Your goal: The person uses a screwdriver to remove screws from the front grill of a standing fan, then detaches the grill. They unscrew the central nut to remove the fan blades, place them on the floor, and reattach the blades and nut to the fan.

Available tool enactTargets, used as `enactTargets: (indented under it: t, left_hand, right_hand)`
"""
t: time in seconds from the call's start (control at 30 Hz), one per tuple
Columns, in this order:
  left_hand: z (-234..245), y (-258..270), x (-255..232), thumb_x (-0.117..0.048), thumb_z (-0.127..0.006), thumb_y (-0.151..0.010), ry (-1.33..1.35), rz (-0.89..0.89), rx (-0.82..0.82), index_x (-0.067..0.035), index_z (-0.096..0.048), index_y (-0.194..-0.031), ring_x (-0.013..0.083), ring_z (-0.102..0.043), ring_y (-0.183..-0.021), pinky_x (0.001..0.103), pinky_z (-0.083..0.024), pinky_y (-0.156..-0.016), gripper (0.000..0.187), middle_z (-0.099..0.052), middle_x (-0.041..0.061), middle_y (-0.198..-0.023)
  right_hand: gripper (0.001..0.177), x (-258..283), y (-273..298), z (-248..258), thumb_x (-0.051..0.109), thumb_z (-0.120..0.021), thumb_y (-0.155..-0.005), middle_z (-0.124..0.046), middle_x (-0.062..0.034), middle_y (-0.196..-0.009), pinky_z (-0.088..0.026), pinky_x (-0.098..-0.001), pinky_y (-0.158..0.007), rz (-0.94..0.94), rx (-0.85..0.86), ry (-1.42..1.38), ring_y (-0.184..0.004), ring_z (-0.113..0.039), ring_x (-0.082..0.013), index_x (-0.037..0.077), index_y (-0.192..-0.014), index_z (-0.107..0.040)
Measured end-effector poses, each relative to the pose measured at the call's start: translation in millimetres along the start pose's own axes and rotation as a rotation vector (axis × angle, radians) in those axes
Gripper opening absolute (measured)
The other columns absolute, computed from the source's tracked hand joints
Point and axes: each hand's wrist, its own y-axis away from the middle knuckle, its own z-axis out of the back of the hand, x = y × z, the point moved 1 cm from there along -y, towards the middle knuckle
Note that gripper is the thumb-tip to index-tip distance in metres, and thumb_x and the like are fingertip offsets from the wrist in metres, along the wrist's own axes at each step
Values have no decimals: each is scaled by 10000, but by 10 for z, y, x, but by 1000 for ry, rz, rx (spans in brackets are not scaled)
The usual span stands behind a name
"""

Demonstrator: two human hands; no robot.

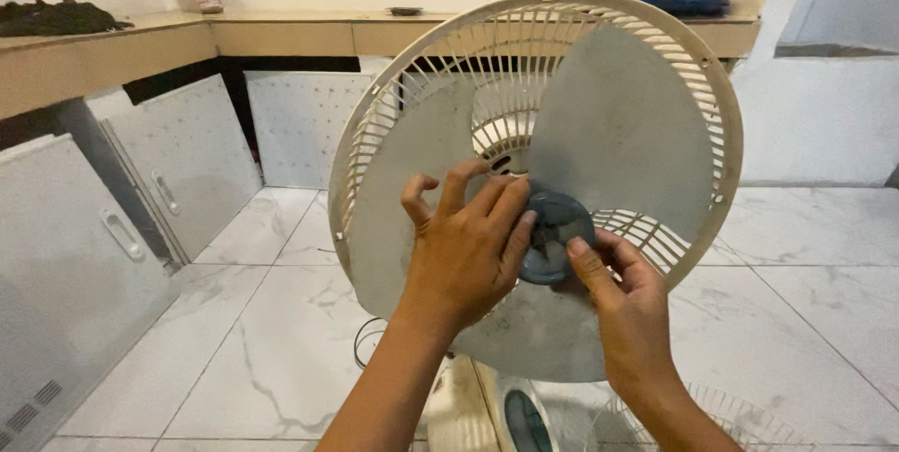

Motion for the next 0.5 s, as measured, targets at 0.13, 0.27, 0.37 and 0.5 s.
enactTargets:
  t: [0.13,0.27,0.37,0.5]
  left_hand:
    - [-7,-27,10,-293,-545,-1036,16,9,-10,-129,-667,-1249,205,-460,-1328,527,-205,-1066,295,-694,-8,-1205]
    - [-47,-28,-7,-294,-540,-1041,32,28,-8,-133,-666,-1251,201,-457,-1339,527,-199,-1063,293,-695,-15,-1213]
    - [-67,-33,-27,-294,-539,-1038,44,24,-5,-138,-666,-1260,196,-454,-1338,532,-192,-1069,300,-694,-17,-1220]
    - [-103,-41,-55,-302,-538,-1036,22,49,26,-152,-667,-1269,186,-455,-1333,538,-186,-1074,306,-695,-28,-1214]
  right_hand:
    - [320,73,-27,-28,266,-660,-962,-689,-44,-969,-539,-259,-736,23,12,27,-827,-632,-92,3,-1142,-699]
    - [331,66,-46,-17,285,-658,-953,-700,-30,-971,-557,-248,-750,29,26,32,-836,-648,-87,13,-1136,-703]
    - [324,41,-65,32,289,-660,-953,-704,-19,-962,-531,-242,-726,3,9,63,-825,-623,-79,30,-1140,-714]
    - [318,-30,-143,97,294,-660,-966,-697,-27,-961,-514,-244,-722,-5,17,67,-824,-620,-90,26,-1126,-722]
